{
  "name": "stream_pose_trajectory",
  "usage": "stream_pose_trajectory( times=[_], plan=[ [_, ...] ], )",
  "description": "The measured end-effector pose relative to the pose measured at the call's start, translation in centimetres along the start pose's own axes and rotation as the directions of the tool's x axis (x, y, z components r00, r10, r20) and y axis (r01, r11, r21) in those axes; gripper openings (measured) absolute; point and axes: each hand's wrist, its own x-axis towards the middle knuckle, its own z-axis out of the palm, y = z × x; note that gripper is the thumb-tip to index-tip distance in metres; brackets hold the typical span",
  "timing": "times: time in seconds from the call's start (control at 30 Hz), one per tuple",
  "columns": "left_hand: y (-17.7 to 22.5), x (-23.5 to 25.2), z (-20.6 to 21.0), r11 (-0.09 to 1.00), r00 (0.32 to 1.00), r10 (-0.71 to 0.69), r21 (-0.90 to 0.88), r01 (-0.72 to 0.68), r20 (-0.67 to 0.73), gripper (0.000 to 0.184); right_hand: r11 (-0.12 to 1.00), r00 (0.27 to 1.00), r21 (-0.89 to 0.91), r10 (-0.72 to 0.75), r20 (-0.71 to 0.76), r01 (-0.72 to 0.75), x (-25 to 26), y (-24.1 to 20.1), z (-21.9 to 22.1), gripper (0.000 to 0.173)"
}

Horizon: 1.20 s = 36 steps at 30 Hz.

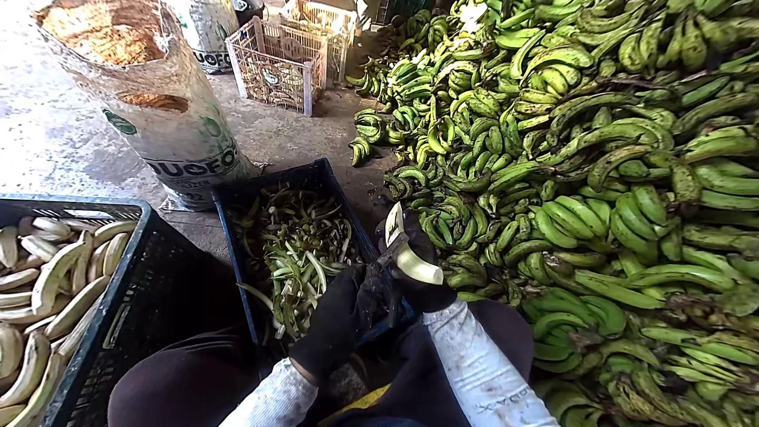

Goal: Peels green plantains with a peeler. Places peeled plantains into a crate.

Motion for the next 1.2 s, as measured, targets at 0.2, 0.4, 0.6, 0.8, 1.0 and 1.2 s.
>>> stream_pose_trajectory(
  times=[0.2, 0.4, 0.6, 0.8, 1.0, 1.2],
  plan=[
    [0.5, -0.1, -0.2, 0.998, 0.997, -0.06, 0.036, 0.059, 0.041, 0.052, 0.991, 0.995, 0.109, 0.088, -0.05, -0.083, 0.2, -1.7, 2.4, 0.032],
    [0.5, -0.2, -0.3, 0.997, 0.996, -0.074, 0.018, 0.073, 0.042, 0.049, 0.994, 0.996, 0.059, 0.091, 0.004, -0.091, 0.2, -0.4, 1.0, 0.033],
    [-0.5, 0.9, -0.1, 0.992, 0.999, -0.048, 0.117, 0.048, -0.003, 0.053, 0.99, 1.0, 0.135, 0.028, -0.002, -0.027, -0.4, 1.0, 1.7, 0.03],
    [-0.1, 1.2, -1.4, 0.987, 0.987, -0.13, -0.085, 0.138, 0.093, 0.044, 0.987, 0.989, 0.116, 0.119, -0.088, -0.109, -0.4, 0.4, 2.4, 0.034],
    [-0.4, 1.2, -4.0, 0.859, 0.983, -0.153, -0.479, 0.184, 0.103, 0.043, 0.945, 0.966, 0.203, 0.258, 0.023, -0.257, 0.3, -0.1, 1.0, 0.038],
    [0.0, 1.2, -3.0, 0.715, 0.932, -0.324, -0.603, 0.354, 0.162, 0.048, 0.904, 0.992, -0.42, 0.027, -0.124, -0.077, 1.1, -0.1, 2.4, 0.038]
  ],
)
